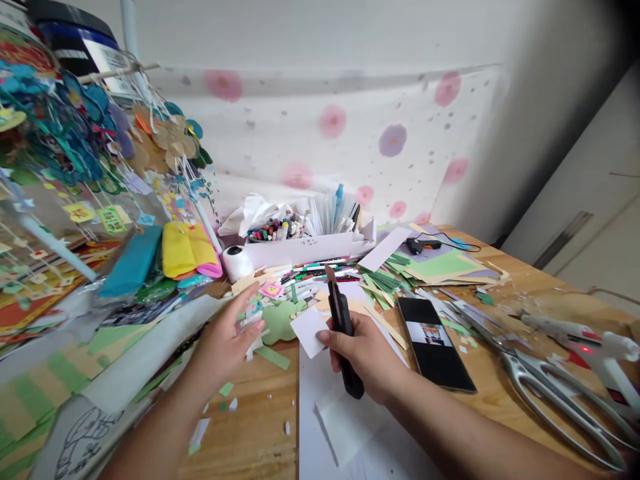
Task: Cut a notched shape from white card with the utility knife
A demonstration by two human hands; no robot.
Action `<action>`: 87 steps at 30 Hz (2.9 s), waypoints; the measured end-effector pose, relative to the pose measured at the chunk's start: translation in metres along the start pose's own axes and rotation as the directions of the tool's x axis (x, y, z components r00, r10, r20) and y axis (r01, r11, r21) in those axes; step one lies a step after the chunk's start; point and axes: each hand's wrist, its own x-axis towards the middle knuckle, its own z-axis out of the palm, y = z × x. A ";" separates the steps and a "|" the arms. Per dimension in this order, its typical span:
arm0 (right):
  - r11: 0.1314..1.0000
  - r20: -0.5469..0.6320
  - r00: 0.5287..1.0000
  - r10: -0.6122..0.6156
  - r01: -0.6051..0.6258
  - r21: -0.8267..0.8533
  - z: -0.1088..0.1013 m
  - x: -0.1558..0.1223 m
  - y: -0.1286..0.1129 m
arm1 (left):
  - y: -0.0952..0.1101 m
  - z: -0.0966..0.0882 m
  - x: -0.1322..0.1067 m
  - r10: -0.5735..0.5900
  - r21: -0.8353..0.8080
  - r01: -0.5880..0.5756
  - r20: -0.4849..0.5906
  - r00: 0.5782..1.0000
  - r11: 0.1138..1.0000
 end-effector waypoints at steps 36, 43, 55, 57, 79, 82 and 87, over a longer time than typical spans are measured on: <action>0.956 0.203 0.956 -0.211 0.245 -0.161 -0.004 -0.024 -0.011 | 0.049 0.016 -0.045 0.143 -0.054 -0.133 0.275 0.951 0.990; 0.916 0.471 0.882 -0.011 0.198 -0.350 -0.004 -0.087 -0.007 | 0.047 -0.012 -0.097 0.303 0.364 -0.297 0.043 0.952 0.883; 0.682 0.488 0.872 -0.022 0.370 -0.631 0.030 -0.144 0.031 | 0.021 -0.010 -0.184 0.239 0.443 -0.248 0.076 0.968 0.862; 0.660 0.501 0.865 -0.039 0.399 -0.637 0.031 -0.148 0.031 | 0.019 -0.010 -0.186 0.236 0.434 -0.251 0.089 0.968 0.865; 0.529 0.457 0.889 -0.008 0.392 -0.753 0.039 -0.151 0.032 | 0.014 -0.009 -0.187 0.267 0.420 -0.274 0.076 0.961 0.865; 0.542 0.456 0.890 -0.023 0.394 -0.742 0.039 -0.153 0.030 | 0.015 -0.010 -0.187 0.268 0.424 -0.272 0.070 0.961 0.864; 0.542 0.460 0.887 -0.027 0.400 -0.739 0.039 -0.153 0.029 | 0.014 -0.010 -0.186 0.273 0.424 -0.277 0.070 0.959 0.862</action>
